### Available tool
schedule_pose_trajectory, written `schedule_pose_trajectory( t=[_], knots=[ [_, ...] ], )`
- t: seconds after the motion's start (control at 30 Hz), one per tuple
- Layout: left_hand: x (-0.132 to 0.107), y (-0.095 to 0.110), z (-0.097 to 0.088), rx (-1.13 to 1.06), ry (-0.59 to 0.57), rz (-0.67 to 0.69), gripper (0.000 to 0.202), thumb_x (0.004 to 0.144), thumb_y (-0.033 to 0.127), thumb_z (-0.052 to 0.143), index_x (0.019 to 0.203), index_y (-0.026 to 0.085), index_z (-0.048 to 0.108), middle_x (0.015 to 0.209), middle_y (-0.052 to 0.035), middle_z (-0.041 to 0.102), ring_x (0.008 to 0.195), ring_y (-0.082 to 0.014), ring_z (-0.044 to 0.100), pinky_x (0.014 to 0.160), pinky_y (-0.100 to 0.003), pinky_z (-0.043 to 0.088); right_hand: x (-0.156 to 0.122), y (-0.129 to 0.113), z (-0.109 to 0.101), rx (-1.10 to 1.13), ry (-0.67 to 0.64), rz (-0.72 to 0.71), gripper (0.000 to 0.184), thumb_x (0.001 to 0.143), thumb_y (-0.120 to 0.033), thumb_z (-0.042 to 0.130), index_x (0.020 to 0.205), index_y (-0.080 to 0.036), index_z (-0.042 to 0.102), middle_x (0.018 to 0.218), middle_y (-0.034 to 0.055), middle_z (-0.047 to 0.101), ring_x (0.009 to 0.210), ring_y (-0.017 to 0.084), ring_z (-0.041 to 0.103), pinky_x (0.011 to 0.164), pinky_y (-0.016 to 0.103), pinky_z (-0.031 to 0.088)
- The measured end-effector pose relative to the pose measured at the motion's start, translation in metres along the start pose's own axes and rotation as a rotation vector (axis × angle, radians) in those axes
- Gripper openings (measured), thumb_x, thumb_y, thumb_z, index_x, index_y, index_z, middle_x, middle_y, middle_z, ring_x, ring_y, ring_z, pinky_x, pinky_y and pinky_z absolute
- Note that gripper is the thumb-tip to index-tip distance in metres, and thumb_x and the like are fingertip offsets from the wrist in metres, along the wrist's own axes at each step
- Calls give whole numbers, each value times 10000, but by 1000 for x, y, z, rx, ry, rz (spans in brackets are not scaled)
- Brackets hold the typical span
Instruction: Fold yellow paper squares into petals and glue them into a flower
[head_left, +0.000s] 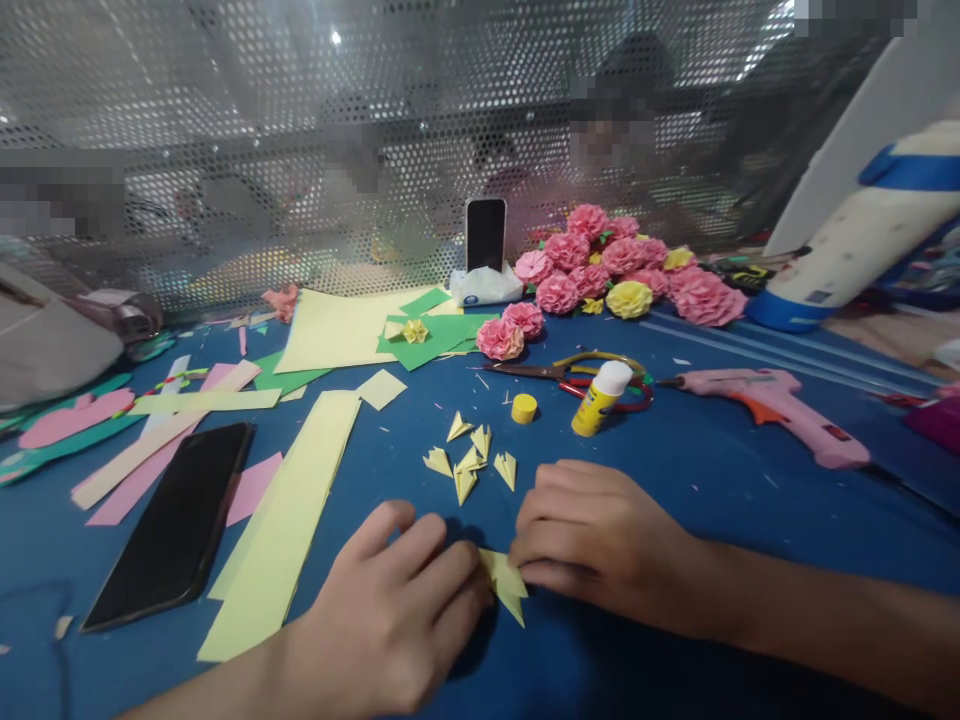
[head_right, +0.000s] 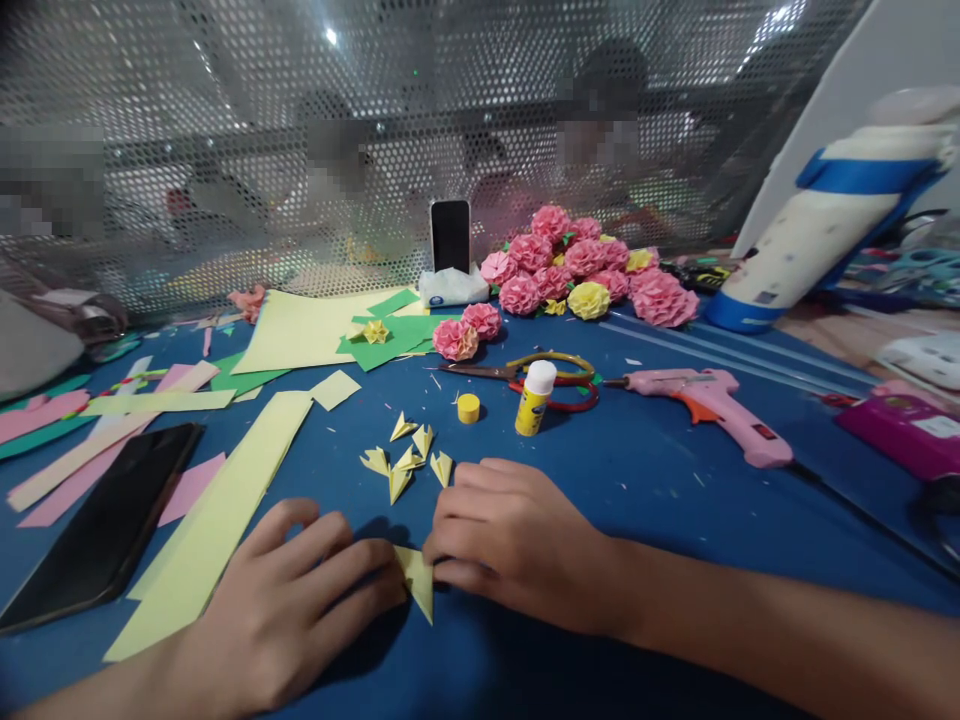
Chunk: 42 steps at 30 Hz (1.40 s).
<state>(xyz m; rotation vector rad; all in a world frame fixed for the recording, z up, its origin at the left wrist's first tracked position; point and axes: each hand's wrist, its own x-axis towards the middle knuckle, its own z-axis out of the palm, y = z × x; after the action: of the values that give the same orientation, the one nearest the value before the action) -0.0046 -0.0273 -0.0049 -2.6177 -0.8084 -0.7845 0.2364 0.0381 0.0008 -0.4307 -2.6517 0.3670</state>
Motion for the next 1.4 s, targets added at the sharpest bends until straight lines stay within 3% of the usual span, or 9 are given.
schedule_pose_trajectory(
  t=[0.23,0.43,0.63,0.9,1.17,1.4],
  knots=[
    [5,-2,1,-72,50,-70,291,1037,274,529,797,180,664,723,13,664,661,-159,488,714,-363,327,1,-2,-4,-86,-1,-86,389,1104,-302,326,938,-207,664,877,4,659,758,168,438,713,330,254],
    [3,-4,2,-100,4,-74,175,1018,300,570,965,190,695,976,8,737,810,-172,571,840,-374,361,2,-3,-7,-170,-60,-162,290,1064,-268,437,873,-197,644,869,12,639,726,175,397,675,332,227],
    [-1,-1,1,-147,-54,-3,253,1038,341,522,1084,161,694,1013,-14,728,883,-189,594,883,-370,354,1,-3,-9,-189,-90,-231,266,1046,-248,460,877,-162,647,751,9,559,696,183,377,657,339,234],
    [-6,-1,-1,-174,-148,12,360,1058,440,434,1250,229,654,1076,-35,688,935,-208,588,938,-385,317,-3,-10,-6,-221,-38,-152,324,1076,-255,378,968,-166,671,757,9,593,723,194,424,679,355,260],
    [-10,-1,2,-189,-144,-18,379,1059,479,395,1239,286,667,1035,-43,630,929,-209,583,925,-387,333,-4,-14,-5,-239,16,-126,290,1049,-174,391,1026,-139,678,734,30,622,739,204,476,695,364,300],
    [-1,-3,-8,-294,-213,-52,383,1058,443,403,1231,223,664,1172,-108,623,1105,-253,577,928,-388,431,-4,-8,-7,-170,33,-47,363,1096,-334,326,991,-187,642,815,27,653,738,190,493,678,347,298]
  ],
)
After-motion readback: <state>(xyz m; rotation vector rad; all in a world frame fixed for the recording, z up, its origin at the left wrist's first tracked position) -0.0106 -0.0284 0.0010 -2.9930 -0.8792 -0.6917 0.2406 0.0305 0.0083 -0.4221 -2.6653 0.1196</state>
